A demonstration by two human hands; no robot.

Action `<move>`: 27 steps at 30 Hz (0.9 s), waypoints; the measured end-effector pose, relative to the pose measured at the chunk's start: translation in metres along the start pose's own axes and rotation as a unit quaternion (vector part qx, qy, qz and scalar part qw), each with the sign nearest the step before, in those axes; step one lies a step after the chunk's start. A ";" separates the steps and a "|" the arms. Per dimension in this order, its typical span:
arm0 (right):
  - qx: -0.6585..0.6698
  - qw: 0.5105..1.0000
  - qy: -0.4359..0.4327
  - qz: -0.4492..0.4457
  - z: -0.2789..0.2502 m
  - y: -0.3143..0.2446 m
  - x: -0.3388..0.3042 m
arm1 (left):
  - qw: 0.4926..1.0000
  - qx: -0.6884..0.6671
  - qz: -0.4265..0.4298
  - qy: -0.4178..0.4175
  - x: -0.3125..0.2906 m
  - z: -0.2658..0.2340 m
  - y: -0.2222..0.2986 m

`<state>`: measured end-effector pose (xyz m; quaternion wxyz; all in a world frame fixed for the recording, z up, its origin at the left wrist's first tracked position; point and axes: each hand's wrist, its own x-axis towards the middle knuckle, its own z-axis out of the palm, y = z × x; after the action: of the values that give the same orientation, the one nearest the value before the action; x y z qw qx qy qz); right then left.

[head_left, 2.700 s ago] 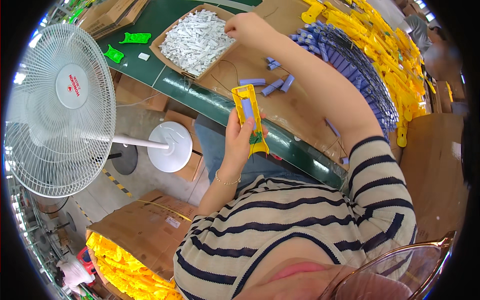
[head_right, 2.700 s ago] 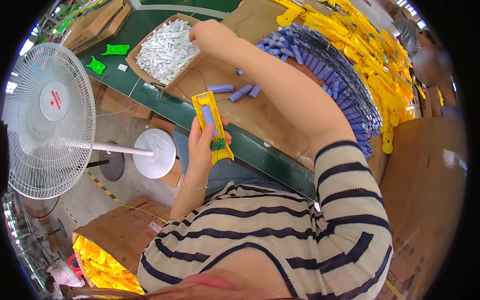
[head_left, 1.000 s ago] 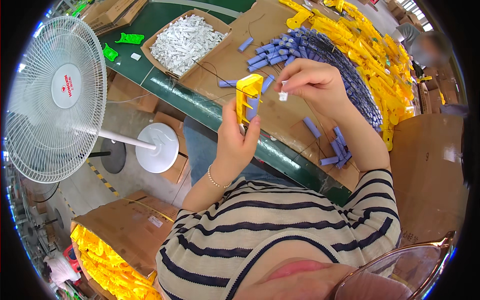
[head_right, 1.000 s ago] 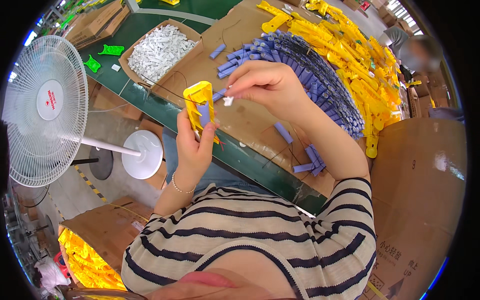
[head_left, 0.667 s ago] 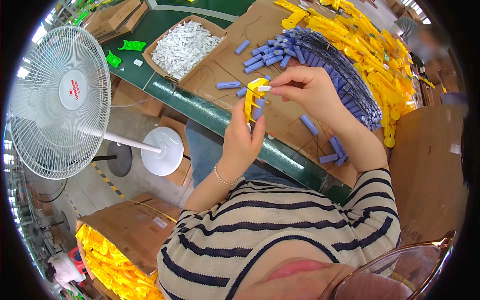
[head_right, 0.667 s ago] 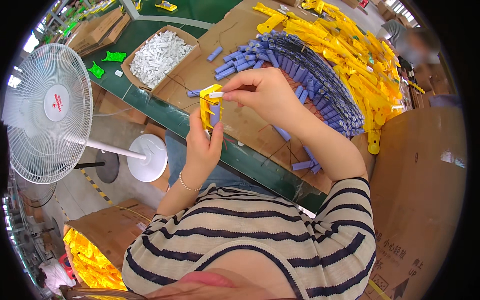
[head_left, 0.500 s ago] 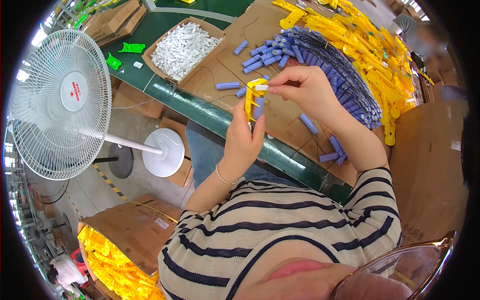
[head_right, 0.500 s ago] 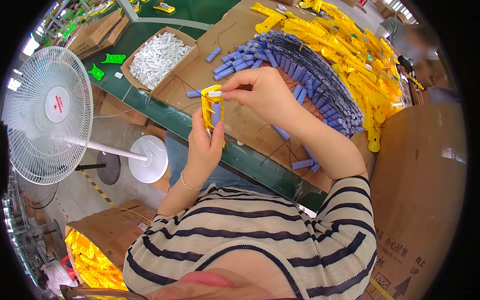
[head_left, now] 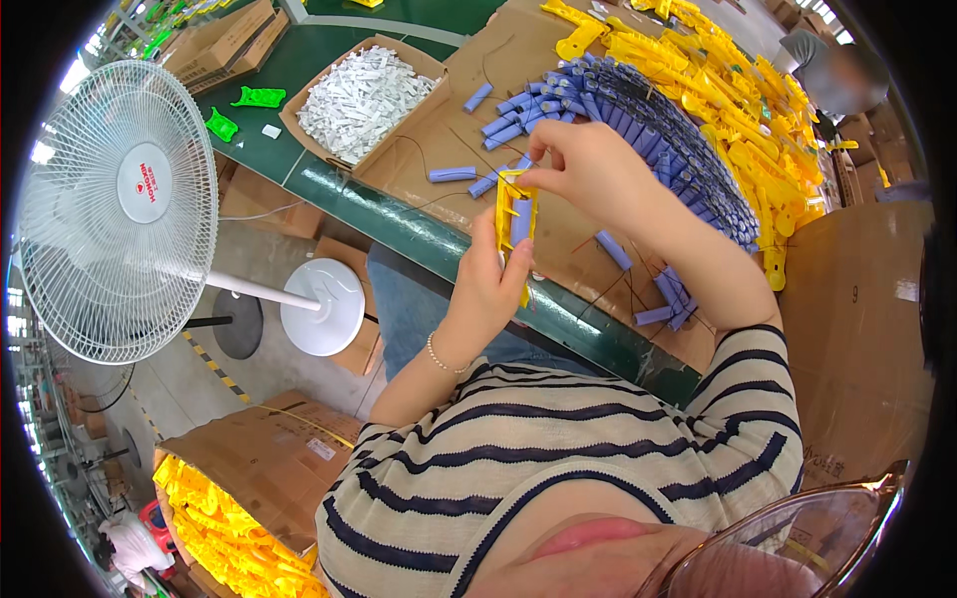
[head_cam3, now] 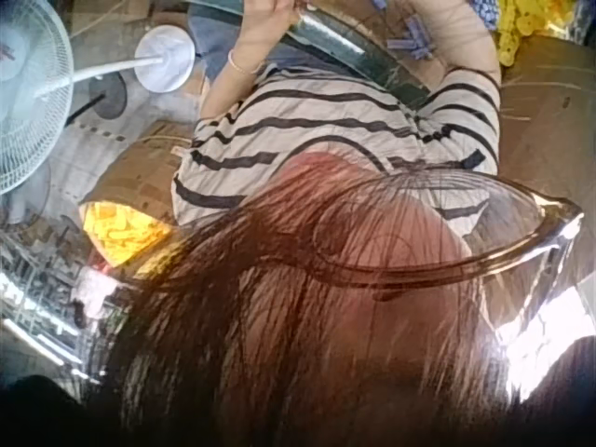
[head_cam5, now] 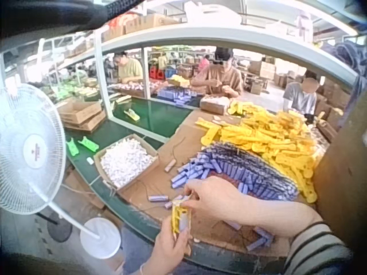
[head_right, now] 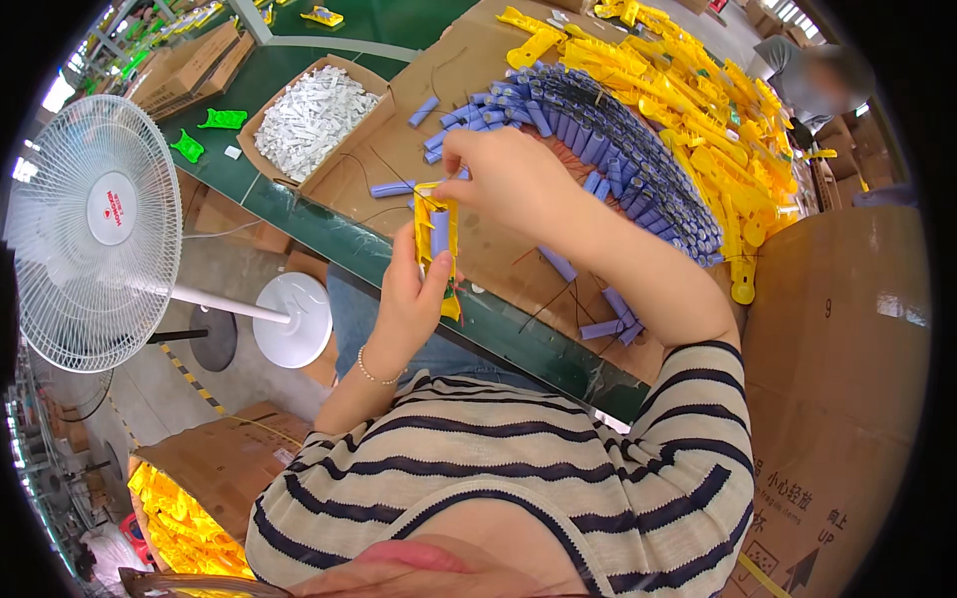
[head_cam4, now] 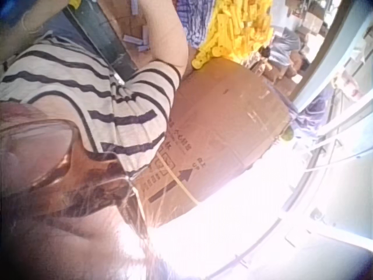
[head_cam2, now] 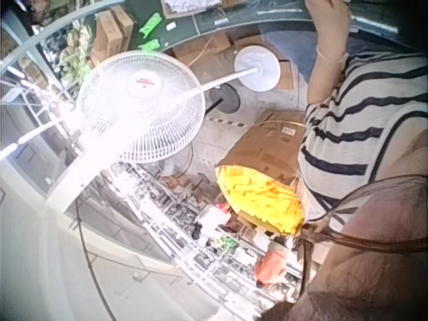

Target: Assembling blue cylindrical battery components into yellow plastic housings and adding wiring at a factory workstation.

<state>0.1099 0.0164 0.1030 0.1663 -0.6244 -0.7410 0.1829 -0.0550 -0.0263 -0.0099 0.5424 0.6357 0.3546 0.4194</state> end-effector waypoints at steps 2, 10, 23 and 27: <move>-0.068 0.939 0.117 -0.316 0.012 0.028 0.019 | 0.998 -0.037 -0.032 -0.037 0.001 -0.002 0.002; 0.041 0.955 -0.277 -0.102 -0.038 0.054 0.082 | 0.968 -0.247 0.033 0.016 0.025 -0.049 -0.019; 0.608 0.682 0.023 0.405 0.083 0.150 0.406 | 0.919 0.321 0.203 0.105 0.001 -0.062 -0.076; 0.735 0.539 0.120 0.393 0.009 0.327 0.481 | 0.935 0.229 0.269 0.035 0.026 -0.031 -0.067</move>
<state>0.3090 0.5407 -0.0530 0.5654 -0.5279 0.0006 0.6338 -0.0728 0.0206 -0.0705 0.2358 0.7997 0.2751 0.4787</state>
